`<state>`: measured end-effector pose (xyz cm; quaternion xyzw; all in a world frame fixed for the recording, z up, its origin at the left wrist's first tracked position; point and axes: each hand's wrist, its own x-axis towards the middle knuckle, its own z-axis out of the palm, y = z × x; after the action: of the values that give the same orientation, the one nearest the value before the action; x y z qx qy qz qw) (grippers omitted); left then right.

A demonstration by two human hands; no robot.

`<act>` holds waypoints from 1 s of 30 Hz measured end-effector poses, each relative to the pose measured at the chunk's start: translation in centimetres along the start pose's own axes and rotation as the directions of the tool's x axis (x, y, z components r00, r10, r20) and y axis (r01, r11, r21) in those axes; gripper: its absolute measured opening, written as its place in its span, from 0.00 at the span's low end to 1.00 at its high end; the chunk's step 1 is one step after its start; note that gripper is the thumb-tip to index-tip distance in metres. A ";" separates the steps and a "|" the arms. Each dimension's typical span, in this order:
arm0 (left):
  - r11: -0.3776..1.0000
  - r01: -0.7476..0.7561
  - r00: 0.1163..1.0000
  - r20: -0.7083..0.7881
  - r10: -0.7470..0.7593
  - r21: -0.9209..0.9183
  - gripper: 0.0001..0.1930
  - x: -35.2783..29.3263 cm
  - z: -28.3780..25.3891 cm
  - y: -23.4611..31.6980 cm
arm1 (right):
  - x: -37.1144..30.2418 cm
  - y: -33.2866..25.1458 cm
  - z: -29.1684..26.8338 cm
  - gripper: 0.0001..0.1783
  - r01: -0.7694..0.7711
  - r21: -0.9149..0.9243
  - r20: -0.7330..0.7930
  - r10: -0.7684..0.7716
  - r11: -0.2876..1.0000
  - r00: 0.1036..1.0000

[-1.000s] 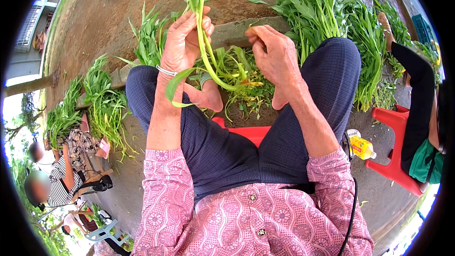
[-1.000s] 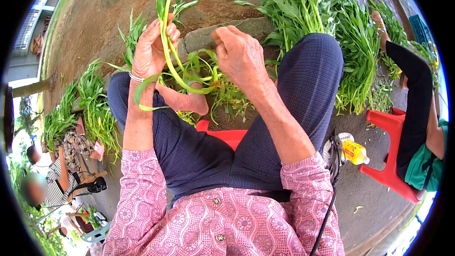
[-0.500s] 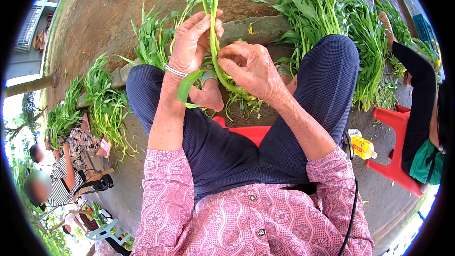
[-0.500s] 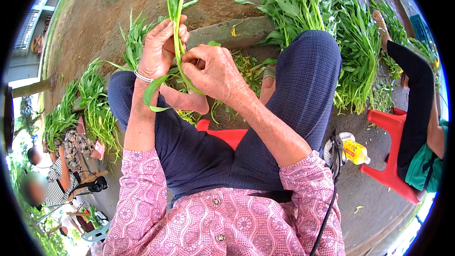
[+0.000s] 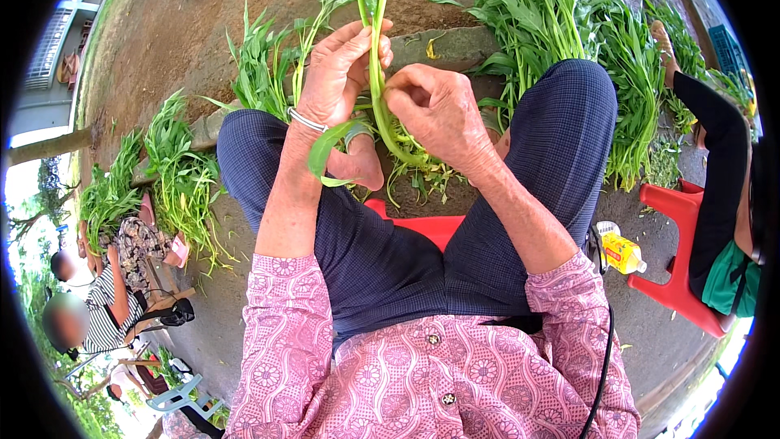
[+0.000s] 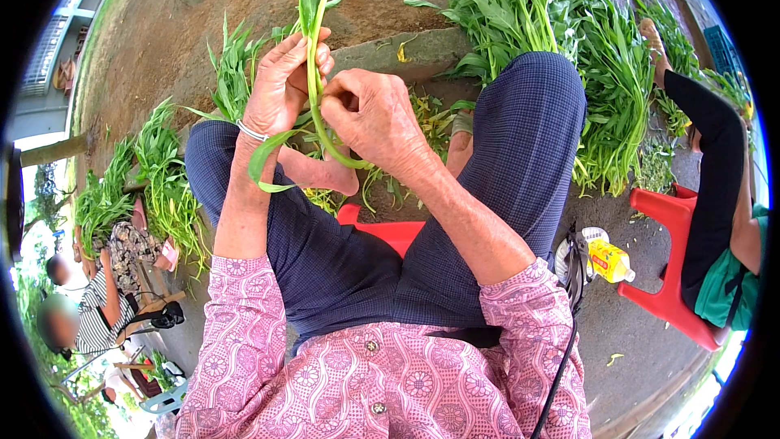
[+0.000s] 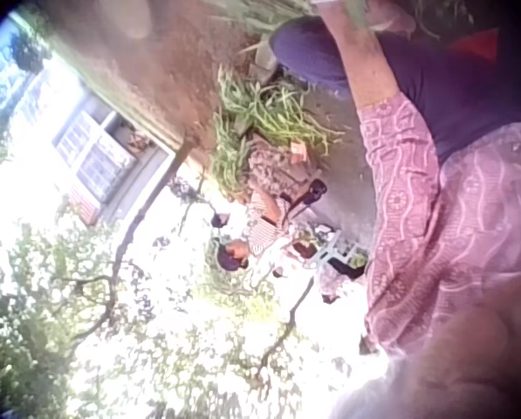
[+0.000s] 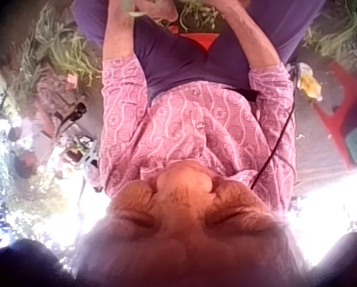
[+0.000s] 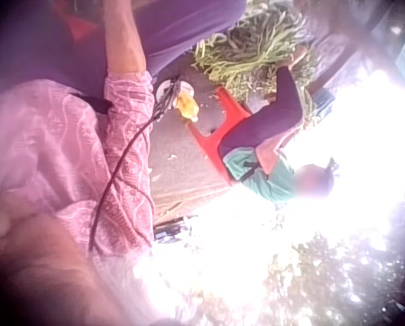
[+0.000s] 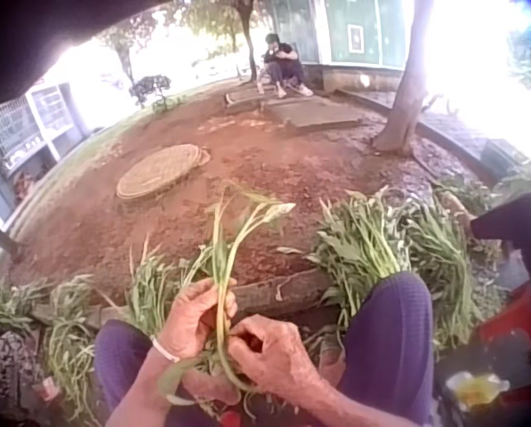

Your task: The person removes leaves and breaks the stems of green leafy vegetables by hand while sitting on a stool.

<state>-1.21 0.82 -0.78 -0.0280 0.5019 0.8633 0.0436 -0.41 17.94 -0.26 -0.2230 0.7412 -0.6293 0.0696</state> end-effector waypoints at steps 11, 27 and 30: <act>0.940 -0.070 0.949 -0.269 0.166 0.335 0.10 -0.1 0.2 -0.5 | -0.5 0.9 1.0 0.08 0.131 -0.276 -0.038 -0.147 0.952 0.988; 0.911 -0.100 0.922 -0.307 0.236 0.401 0.10 -0.2 0.9 -0.7 | 0.0 1.6 1.3 0.06 0.111 -0.344 -0.087 -0.150 0.932 0.985; 0.911 -0.085 0.924 -0.311 0.224 0.402 0.10 -0.3 1.0 -0.7 | 0.0 1.3 1.2 0.06 0.111 -0.348 -0.081 -0.147 0.931 0.986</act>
<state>-0.90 2.06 -0.85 -0.1318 0.6604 0.7308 -0.1114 -0.29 17.01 -1.76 -0.2463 0.8257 -0.5048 -0.0511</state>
